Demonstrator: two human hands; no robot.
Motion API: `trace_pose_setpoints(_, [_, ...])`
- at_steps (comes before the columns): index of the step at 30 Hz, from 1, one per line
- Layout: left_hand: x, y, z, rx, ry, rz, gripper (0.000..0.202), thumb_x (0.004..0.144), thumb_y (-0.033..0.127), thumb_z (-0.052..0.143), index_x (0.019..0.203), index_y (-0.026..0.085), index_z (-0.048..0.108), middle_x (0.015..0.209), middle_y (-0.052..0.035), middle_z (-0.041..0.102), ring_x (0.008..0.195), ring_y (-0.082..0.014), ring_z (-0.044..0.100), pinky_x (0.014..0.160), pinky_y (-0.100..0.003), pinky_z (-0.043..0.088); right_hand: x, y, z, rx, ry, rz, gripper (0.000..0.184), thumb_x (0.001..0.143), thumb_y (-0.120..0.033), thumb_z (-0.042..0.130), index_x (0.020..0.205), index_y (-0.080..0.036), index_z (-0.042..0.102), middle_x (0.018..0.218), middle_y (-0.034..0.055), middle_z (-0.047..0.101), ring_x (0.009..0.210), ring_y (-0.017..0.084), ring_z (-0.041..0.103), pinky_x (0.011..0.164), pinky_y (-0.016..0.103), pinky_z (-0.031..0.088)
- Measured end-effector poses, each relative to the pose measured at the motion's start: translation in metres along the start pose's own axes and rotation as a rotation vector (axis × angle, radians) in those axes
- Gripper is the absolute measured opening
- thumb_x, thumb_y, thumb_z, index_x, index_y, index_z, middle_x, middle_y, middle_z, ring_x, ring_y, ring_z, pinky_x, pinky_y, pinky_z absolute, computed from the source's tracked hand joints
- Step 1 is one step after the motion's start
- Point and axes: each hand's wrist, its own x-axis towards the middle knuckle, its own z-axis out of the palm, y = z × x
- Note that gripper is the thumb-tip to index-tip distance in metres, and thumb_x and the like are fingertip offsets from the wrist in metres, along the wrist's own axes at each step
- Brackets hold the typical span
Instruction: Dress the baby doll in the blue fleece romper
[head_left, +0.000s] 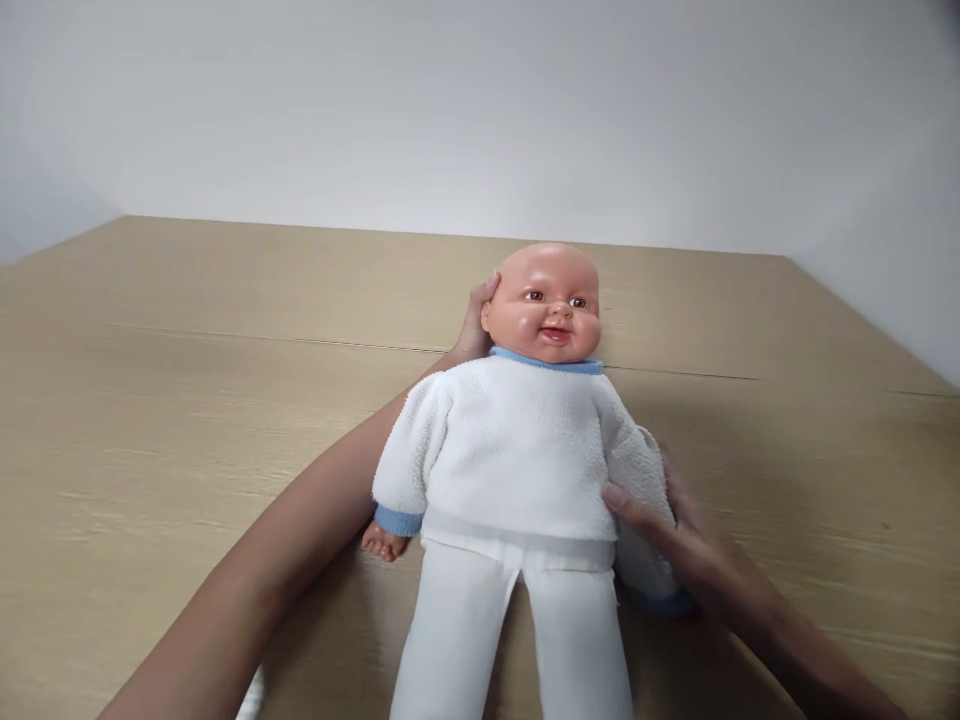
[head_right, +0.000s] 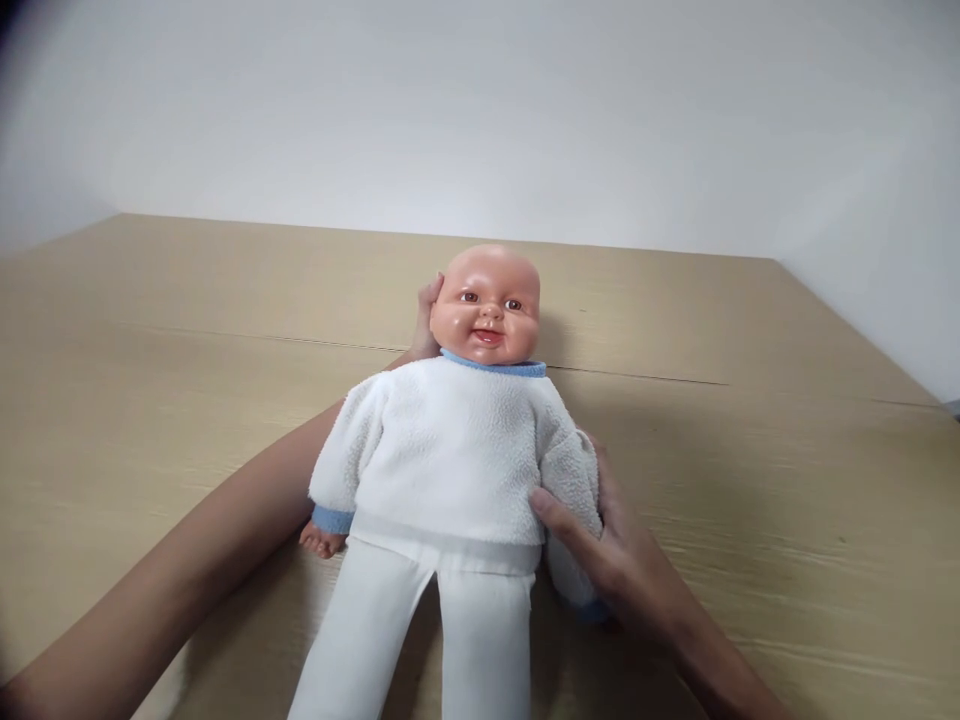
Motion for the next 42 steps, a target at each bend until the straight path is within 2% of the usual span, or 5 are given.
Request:
trace_pose_setpoints(10, [0.03, 0.025, -0.043, 0.047, -0.023, 0.071, 0.08, 0.09, 0.085, 0.052, 0.14, 0.024, 0.063, 0.133, -0.0086, 0.076, 0.147, -0.0477, 0.055, 0.118, -0.069, 0.05, 0.002, 0.008, 0.006, -0.348, 0.215, -0.099, 0.078, 0.098, -0.066, 0.064, 0.166, -0.038, 0.039, 0.169, 0.0071, 0.05, 0.156, 0.041, 0.048, 0.129, 0.064, 0.04])
trace_pose_setpoints(19, [0.032, 0.04, -0.071, 0.056, -0.128, -0.131, 0.07, 0.093, 0.077, 0.059, 0.137, 0.023, 0.067, 0.129, -0.0077, 0.08, 0.138, -0.0443, 0.065, 0.125, -0.061, 0.047, 0.007, 0.021, 0.01, -0.443, 0.278, -0.175, 0.084, 0.096, -0.068, 0.061, 0.169, -0.037, 0.034, 0.169, 0.0098, 0.05, 0.152, 0.047, 0.05, 0.122, 0.074, 0.045])
trace_pose_setpoints(24, [0.038, 0.033, -0.076, 0.016, -0.162, -0.142, 0.056, 0.097, 0.063, 0.058, 0.13, 0.019, 0.069, 0.122, -0.0097, 0.082, 0.132, -0.0417, 0.07, 0.121, -0.059, 0.05, 0.007, 0.025, 0.009, -0.405, 0.257, -0.184, 0.09, 0.092, -0.07, 0.064, 0.17, -0.039, 0.032, 0.172, 0.0089, 0.045, 0.155, 0.053, 0.042, 0.124, 0.081, 0.038])
trace_pose_setpoints(28, [0.04, 0.03, -0.075, 0.003, -0.164, -0.144, 0.057, 0.096, 0.064, 0.058, 0.129, 0.019, 0.07, 0.121, -0.0101, 0.082, 0.129, -0.0404, 0.071, 0.118, -0.057, 0.053, 0.008, 0.025, 0.008, -0.392, 0.259, -0.187, 0.086, 0.092, -0.069, 0.064, 0.168, -0.04, 0.037, 0.169, 0.0088, 0.048, 0.155, 0.053, 0.041, 0.126, 0.082, 0.032])
trace_pose_setpoints(42, [0.044, 0.027, -0.078, 0.058, -0.11, -0.146, 0.056, 0.09, 0.062, 0.061, 0.124, 0.019, 0.072, 0.119, -0.0094, 0.083, 0.126, -0.0425, 0.072, 0.113, -0.058, 0.055, 0.008, 0.024, 0.008, -0.415, 0.223, -0.174, 0.082, 0.094, -0.068, 0.062, 0.166, -0.039, 0.035, 0.17, 0.0109, 0.044, 0.154, 0.051, 0.042, 0.124, 0.08, 0.035])
